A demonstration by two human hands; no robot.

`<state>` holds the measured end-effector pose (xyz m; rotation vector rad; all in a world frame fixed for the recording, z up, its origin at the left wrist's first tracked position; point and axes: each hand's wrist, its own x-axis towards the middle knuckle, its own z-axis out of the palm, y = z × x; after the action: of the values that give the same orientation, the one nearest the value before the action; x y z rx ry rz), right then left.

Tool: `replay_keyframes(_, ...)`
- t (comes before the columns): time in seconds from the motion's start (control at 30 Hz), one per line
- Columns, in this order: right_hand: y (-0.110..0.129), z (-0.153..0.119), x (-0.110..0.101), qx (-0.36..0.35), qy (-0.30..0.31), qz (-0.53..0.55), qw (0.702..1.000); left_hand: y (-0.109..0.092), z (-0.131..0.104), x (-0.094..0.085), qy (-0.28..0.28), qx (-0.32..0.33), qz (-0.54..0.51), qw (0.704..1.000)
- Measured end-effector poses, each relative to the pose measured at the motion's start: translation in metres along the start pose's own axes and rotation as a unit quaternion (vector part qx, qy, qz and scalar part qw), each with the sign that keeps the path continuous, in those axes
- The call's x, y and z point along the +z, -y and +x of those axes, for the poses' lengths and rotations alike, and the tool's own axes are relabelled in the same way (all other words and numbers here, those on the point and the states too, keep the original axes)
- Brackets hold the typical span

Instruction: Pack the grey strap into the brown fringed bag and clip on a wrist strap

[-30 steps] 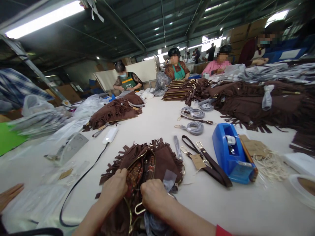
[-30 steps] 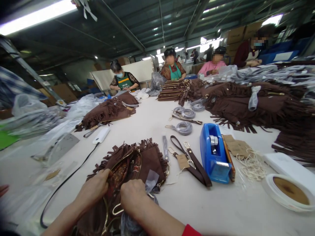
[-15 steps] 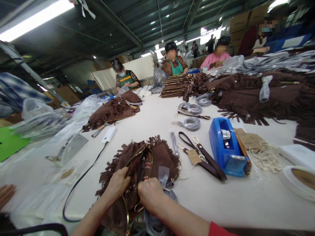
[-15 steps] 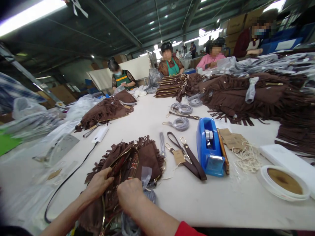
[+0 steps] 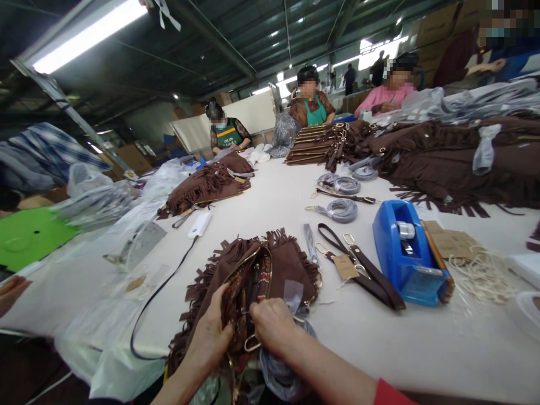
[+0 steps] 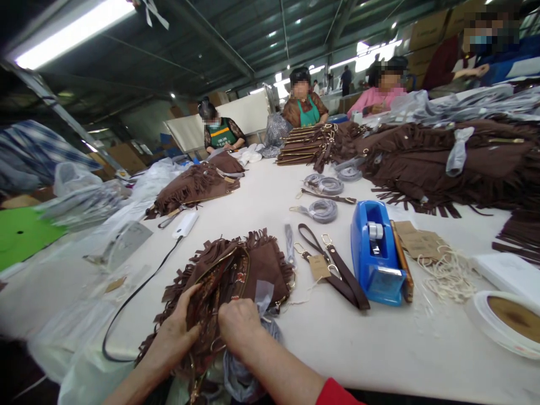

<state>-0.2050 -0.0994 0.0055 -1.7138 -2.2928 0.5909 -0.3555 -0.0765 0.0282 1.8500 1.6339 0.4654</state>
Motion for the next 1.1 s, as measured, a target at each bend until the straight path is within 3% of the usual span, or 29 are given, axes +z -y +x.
replay_keyframes(0.1,-0.001,0.000,0.003,-0.005,-0.010,0.000,1.000,0.008,-0.007,0.000,-0.012,-0.009,-0.118,0.993)
replay_keyframes(0.2,-0.002,0.001,0.005,-0.006,-0.013,-0.001,1.000,0.020,-0.009,-0.002,-0.025,-0.019,-0.253,0.967)
replay_keyframes(0.3,-0.002,0.000,0.006,-0.006,-0.016,-0.004,1.000,0.027,-0.009,-0.005,-0.022,-0.020,-0.293,0.956)
replay_keyframes(0.53,-0.002,-0.001,0.005,-0.007,-0.023,-0.007,1.000,0.034,-0.014,-0.008,0.014,0.013,-0.088,0.996)
replay_keyframes(0.67,-0.002,-0.001,0.004,-0.006,-0.022,-0.008,1.000,0.033,-0.014,-0.009,0.038,-0.013,-0.089,0.995)
replay_keyframes(0.77,-0.002,0.000,0.004,-0.007,-0.019,-0.009,1.000,0.023,-0.007,-0.011,0.072,-0.020,-0.090,0.993)
replay_keyframes(0.87,-0.001,0.000,0.004,-0.009,-0.017,-0.009,1.000,0.004,0.007,-0.008,0.065,-0.016,0.055,0.996)
replay_keyframes(1.03,0.000,-0.001,0.003,-0.011,-0.012,-0.009,1.000,-0.028,0.026,0.006,0.005,0.010,0.323,0.946)
replay_keyframes(1.1,0.000,-0.001,0.003,-0.012,-0.010,-0.008,1.000,-0.035,0.030,0.009,-0.025,0.057,0.400,0.915)
